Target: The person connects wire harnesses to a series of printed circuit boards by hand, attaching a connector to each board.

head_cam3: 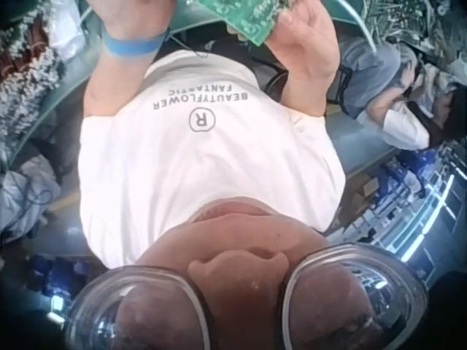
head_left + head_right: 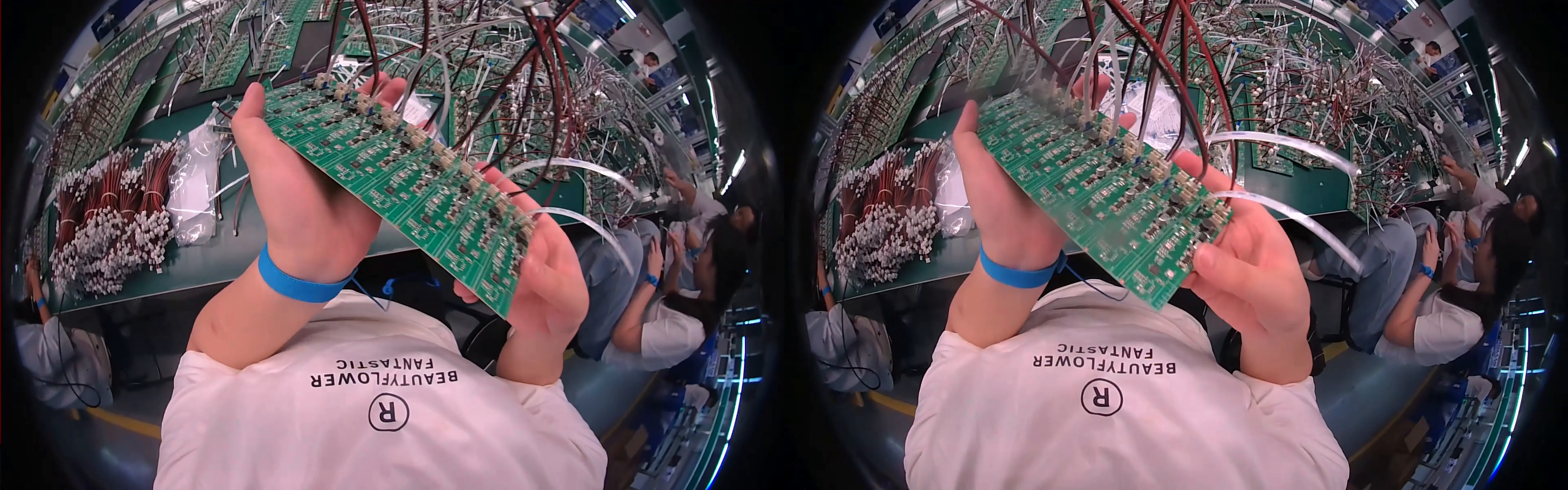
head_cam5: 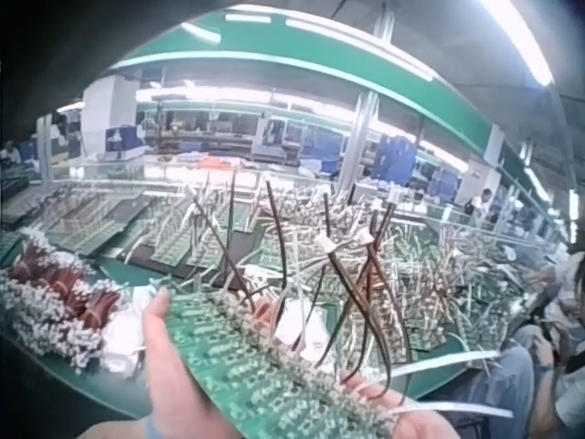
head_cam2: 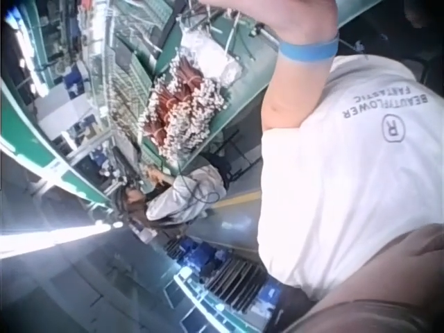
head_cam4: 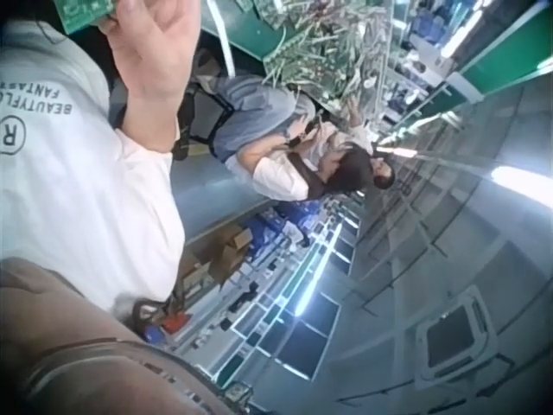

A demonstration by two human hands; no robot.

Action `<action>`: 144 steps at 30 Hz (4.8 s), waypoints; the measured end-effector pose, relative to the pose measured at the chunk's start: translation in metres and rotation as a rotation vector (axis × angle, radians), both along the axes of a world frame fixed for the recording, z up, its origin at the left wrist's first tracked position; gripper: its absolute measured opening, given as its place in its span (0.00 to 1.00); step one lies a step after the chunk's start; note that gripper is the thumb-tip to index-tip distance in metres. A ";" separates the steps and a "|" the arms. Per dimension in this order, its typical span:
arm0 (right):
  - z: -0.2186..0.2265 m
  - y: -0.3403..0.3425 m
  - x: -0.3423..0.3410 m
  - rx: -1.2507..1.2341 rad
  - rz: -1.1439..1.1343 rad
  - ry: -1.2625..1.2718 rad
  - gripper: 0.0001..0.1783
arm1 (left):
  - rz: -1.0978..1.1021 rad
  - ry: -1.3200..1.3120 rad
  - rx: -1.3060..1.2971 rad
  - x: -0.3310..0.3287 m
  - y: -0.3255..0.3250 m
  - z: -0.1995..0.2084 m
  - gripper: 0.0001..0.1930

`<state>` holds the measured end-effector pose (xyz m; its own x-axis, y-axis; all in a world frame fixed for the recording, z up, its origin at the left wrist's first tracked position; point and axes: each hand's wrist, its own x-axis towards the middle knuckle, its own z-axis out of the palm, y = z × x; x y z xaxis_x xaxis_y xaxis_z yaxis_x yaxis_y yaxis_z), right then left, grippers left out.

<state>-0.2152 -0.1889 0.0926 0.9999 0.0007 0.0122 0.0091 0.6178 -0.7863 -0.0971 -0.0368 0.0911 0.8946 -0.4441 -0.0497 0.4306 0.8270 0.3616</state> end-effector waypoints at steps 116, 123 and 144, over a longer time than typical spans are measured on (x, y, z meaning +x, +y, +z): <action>-0.125 -0.611 -0.070 0.364 -1.319 0.419 0.16 | -0.396 -0.281 0.053 0.030 -0.024 -0.072 0.49; -0.130 -0.619 -0.045 0.003 -1.366 0.384 0.19 | -0.372 -0.288 0.073 0.033 -0.021 -0.071 0.48; -0.124 -0.642 -0.085 0.196 -1.330 0.306 0.13 | -0.361 -0.318 -0.050 0.030 -0.016 -0.059 0.46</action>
